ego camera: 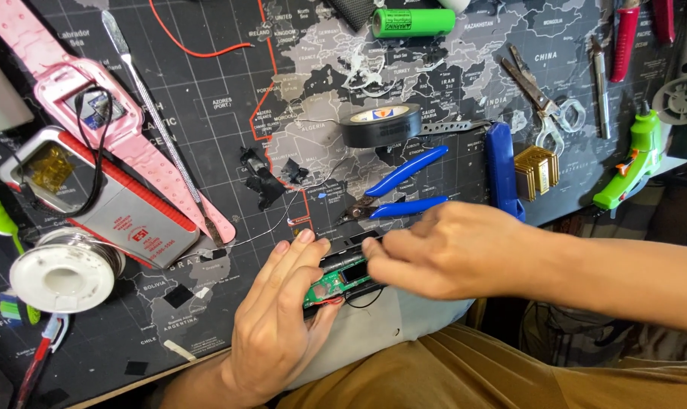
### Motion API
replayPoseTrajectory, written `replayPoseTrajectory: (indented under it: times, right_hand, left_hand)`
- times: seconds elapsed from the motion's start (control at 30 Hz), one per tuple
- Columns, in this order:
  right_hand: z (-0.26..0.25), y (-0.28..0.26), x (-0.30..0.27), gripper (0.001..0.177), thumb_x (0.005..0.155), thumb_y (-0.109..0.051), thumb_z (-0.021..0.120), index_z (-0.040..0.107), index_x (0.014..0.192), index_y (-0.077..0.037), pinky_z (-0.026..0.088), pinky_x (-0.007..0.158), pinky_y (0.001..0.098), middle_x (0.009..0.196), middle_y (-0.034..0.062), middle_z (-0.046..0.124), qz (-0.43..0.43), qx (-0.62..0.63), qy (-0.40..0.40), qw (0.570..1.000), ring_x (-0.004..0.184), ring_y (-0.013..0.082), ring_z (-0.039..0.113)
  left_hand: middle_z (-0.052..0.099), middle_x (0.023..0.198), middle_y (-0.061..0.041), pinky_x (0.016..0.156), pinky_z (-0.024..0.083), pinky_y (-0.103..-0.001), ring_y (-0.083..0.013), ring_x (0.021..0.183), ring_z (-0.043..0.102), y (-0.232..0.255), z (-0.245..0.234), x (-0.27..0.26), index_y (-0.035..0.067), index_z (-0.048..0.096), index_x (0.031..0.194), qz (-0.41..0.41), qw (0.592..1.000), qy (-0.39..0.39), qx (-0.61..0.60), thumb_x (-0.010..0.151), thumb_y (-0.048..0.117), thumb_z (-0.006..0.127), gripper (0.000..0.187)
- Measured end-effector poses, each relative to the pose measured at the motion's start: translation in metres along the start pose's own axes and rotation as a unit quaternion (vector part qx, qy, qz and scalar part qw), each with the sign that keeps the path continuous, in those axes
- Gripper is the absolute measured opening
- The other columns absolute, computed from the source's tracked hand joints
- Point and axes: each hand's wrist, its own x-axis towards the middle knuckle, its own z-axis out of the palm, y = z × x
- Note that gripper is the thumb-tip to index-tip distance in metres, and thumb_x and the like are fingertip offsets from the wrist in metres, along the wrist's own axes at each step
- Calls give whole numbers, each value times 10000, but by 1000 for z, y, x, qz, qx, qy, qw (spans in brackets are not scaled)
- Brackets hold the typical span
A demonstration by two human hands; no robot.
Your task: The person uses blue pliers to manipulate wires on a small electronic device with a circuit board and batteries. They then close the device's casing, inspect the exterior, and open it again to continue working on the internal components.
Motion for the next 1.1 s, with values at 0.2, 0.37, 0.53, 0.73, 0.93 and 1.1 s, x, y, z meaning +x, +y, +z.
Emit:
replayPoseTrajectory:
  times: [0.2, 0.37, 0.53, 0.73, 0.93, 1.1]
  right_hand:
    - [-1, -8, 10, 111, 1055, -32, 619, 677, 1148, -43, 395, 421, 320, 717, -8, 416, -24, -58, 37, 997, 459, 140, 458]
    - [0, -13, 6, 189, 1098, -77, 556, 697, 1217, -42, 355, 482, 298, 760, 7, 459, -36, -115, 44, 992, 517, 126, 428]
    - [0, -10, 7, 84, 1100, -100, 627, 708, 1121, -95, 284, 527, 277, 723, 1, 447, -65, -154, 74, 983, 543, 111, 379]
    - [2, -10, 7, 61, 1089, -87, 641, 702, 1091, -96, 261, 534, 268, 713, 10, 454, -77, -166, 83, 980, 532, 102, 382]
    - [-1, -9, 9, 73, 1101, -85, 635, 696, 1068, -106, 250, 543, 261, 712, 11, 461, -82, -181, 94, 975, 536, 95, 372]
    - [-2, -7, 7, 53, 1106, -93, 638, 690, 1101, -89, 275, 515, 268, 722, -19, 444, -69, -159, 82, 982, 521, 85, 394]
  left_hand:
    - [749, 1354, -227, 1181, 601, -525, -407, 1329, 753, 1, -2, 1, -47, 563, 1235, 1, 1000, 10, 9, 1101, 150, 676, 263]
    - [737, 1362, -246, 1193, 592, -538, -429, 1345, 742, 1, -4, 2, -55, 552, 1248, 6, 1000, 1, -6, 1099, 117, 672, 257]
    - [727, 1379, -244, 1203, 584, -540, -425, 1357, 733, 1, -3, 0, -57, 560, 1251, 2, 1000, -4, -12, 1108, 143, 650, 262]
    - [728, 1373, -242, 1204, 585, -544, -424, 1357, 733, 2, -4, 2, -57, 554, 1255, 0, 1000, -3, -12, 1108, 152, 652, 274]
    - [732, 1371, -239, 1204, 583, -540, -421, 1354, 733, 3, -4, 1, -59, 563, 1252, 0, 1000, -3, -9, 1099, 138, 669, 271]
    - [739, 1363, -235, 1202, 584, -545, -421, 1352, 735, 3, -2, 0, -54, 557, 1249, 1, 1000, -1, -7, 1082, 111, 704, 277]
